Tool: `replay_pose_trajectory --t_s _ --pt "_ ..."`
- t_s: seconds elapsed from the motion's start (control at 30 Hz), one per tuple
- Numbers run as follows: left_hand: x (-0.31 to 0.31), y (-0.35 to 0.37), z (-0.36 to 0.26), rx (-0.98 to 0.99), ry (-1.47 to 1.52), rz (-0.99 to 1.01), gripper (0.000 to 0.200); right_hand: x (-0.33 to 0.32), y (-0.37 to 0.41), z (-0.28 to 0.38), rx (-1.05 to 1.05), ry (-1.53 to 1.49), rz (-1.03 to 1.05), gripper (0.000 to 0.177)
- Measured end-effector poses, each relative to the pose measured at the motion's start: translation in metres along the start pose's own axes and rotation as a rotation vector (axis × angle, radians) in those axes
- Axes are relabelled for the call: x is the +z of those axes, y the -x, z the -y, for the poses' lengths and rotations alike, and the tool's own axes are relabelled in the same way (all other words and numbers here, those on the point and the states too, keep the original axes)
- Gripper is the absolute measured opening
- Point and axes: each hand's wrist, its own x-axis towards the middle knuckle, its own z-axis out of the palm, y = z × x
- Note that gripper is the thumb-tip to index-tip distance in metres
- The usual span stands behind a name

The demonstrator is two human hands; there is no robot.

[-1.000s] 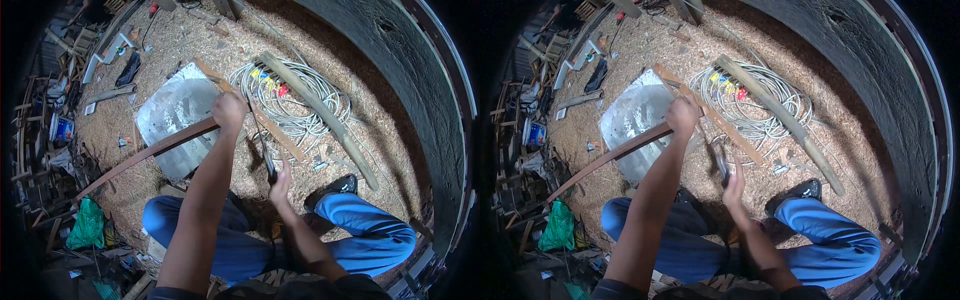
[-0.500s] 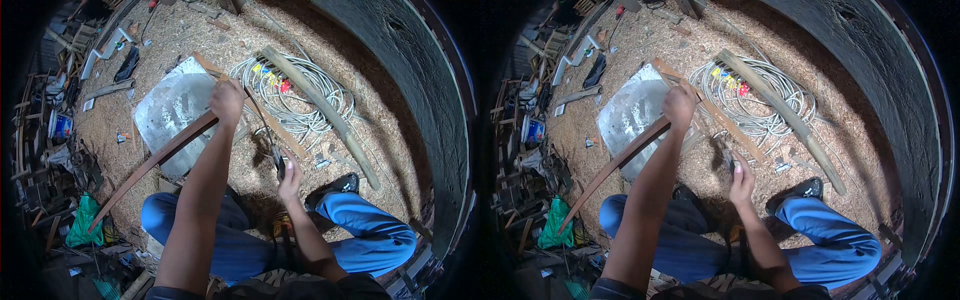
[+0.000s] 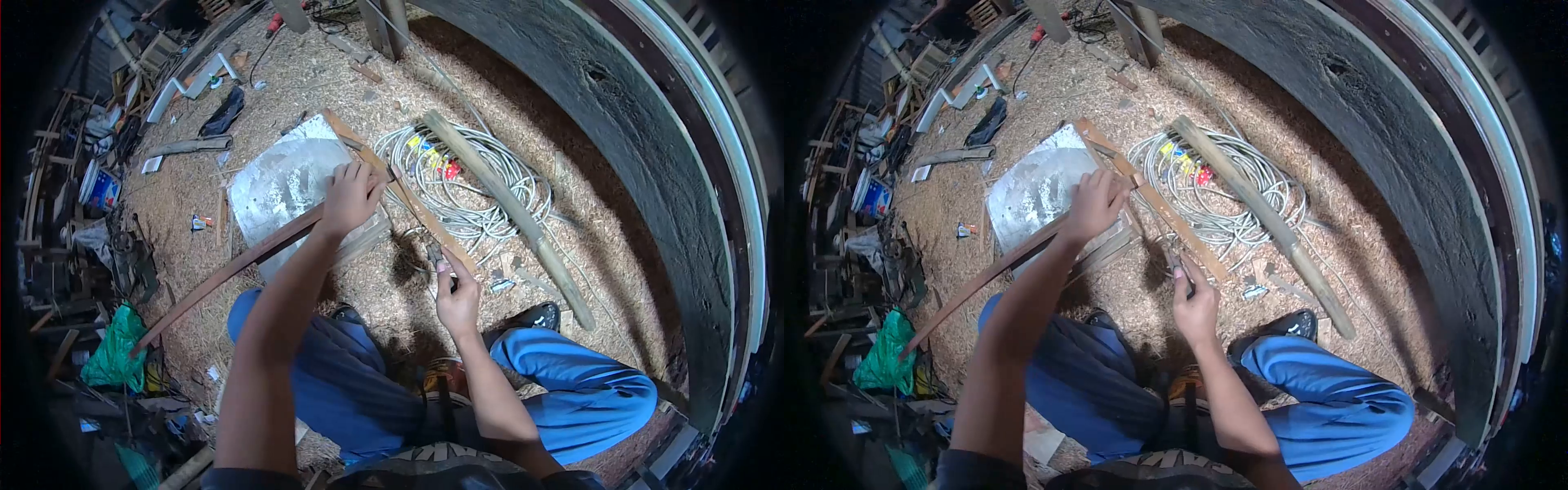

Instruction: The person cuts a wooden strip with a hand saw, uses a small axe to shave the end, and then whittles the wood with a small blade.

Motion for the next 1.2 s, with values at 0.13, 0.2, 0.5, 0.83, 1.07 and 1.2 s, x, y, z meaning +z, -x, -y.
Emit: replay_pose_trajectory --t_s 0.13,0.2,0.5,0.83,1.07,1.2 --pt "-0.041 0.035 -0.007 -0.087 -0.083 0.226 0.051 -0.020 0.012 0.035 0.115 0.037 0.090 0.033" --pt "-0.042 0.042 -0.002 -0.084 -0.052 0.220 0.051 -0.027 0.019 0.036 0.073 0.026 0.098 0.033" --pt "-0.006 0.054 0.002 0.060 0.074 0.085 0.044 -0.058 0.010 0.053 0.286 -0.086 0.222 0.031" --pt "-0.018 0.037 0.012 0.095 0.188 0.041 0.044 -0.077 -0.007 0.078 0.415 -0.614 0.324 0.040" --pt "-0.013 0.042 0.008 0.145 0.116 0.149 0.037 -0.083 -0.017 0.111 0.071 -0.599 0.284 0.047" --pt "-0.017 0.042 0.004 0.183 0.087 0.141 0.036 -0.080 -0.026 0.107 0.104 -0.815 0.238 0.050"
